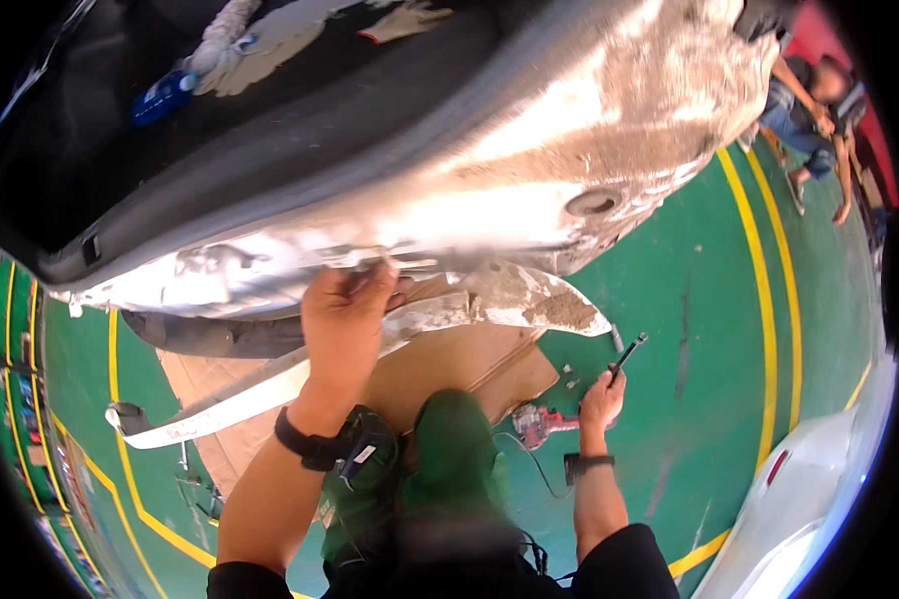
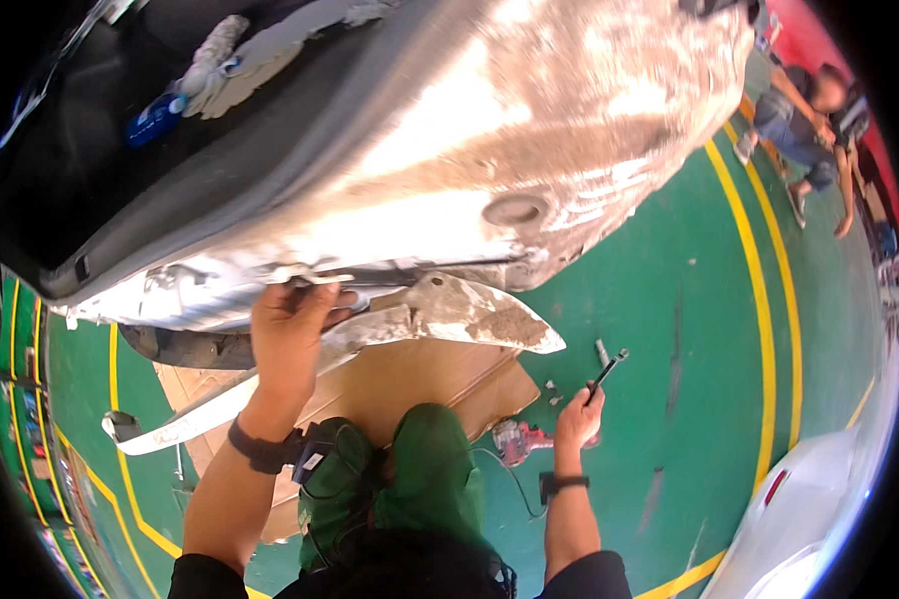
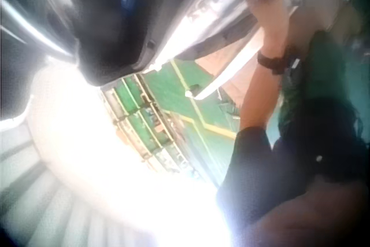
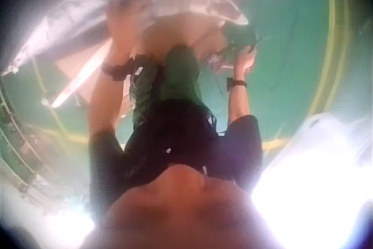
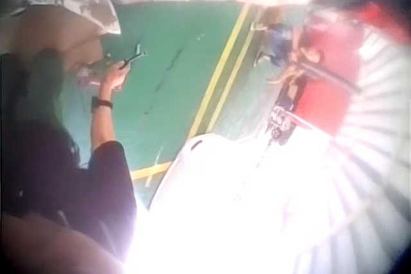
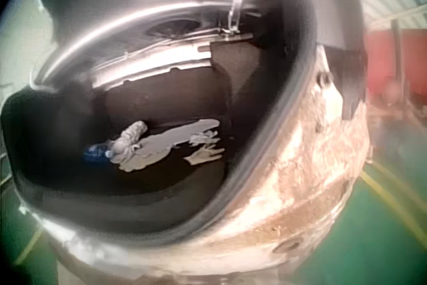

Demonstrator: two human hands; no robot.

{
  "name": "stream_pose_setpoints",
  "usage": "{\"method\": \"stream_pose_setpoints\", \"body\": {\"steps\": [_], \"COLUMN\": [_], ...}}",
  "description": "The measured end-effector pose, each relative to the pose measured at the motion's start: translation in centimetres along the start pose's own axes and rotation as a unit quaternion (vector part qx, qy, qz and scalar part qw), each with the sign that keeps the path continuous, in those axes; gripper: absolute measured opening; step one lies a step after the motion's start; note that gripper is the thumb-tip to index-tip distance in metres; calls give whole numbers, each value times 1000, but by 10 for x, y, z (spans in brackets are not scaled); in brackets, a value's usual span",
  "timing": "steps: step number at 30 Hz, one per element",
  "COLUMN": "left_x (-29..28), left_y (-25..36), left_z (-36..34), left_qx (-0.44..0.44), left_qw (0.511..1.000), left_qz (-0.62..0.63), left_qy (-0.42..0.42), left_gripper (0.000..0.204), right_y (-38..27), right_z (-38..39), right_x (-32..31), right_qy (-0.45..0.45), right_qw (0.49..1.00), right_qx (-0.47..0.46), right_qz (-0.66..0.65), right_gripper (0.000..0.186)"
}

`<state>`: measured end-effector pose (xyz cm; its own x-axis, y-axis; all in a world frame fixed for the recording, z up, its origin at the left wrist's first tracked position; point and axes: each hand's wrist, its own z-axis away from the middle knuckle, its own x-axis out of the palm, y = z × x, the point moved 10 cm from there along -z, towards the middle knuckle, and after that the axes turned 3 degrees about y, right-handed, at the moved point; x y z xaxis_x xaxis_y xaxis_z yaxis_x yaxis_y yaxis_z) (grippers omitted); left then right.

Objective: The person manipulates the internal structure and a white metal bracket behind a damaged car bumper while kneeling behind the open trunk. They move the metal bar and attempt to secure or align parts by hand.

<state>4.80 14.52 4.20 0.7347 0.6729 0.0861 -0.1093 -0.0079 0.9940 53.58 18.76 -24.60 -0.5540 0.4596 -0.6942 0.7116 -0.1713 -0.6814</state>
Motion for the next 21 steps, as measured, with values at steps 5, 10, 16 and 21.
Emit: {"method": "stream_pose_setpoints", "body": {"steps": [5, 10, 16, 21], "left_x": [6, 3, -7, -12], "left_y": [-7, -5, -4, -6], "left_z": [-4, -6, -8, -7], "left_qx": [7, 27, 61, 50], "left_qw": [998, 999, 991, 989], "left_qz": [56, 0, -115, -126], "left_qy": [-26, -17, 40, 67], "left_gripper": [15, 14, 27, 33], "right_y": [-131, -201, -320, -455], "right_z": [-8, -13, 2, 26], "right_x": [-94, -144, -175, -218], "right_qy": [-115, -224, -334, -230], "right_qw": [940, 926, 904, 859], "right_qx": [24, -77, -162, -442], "right_qz": [-319, -295, -212, -118], "right_gripper": [22, 21, 14, 15]}}
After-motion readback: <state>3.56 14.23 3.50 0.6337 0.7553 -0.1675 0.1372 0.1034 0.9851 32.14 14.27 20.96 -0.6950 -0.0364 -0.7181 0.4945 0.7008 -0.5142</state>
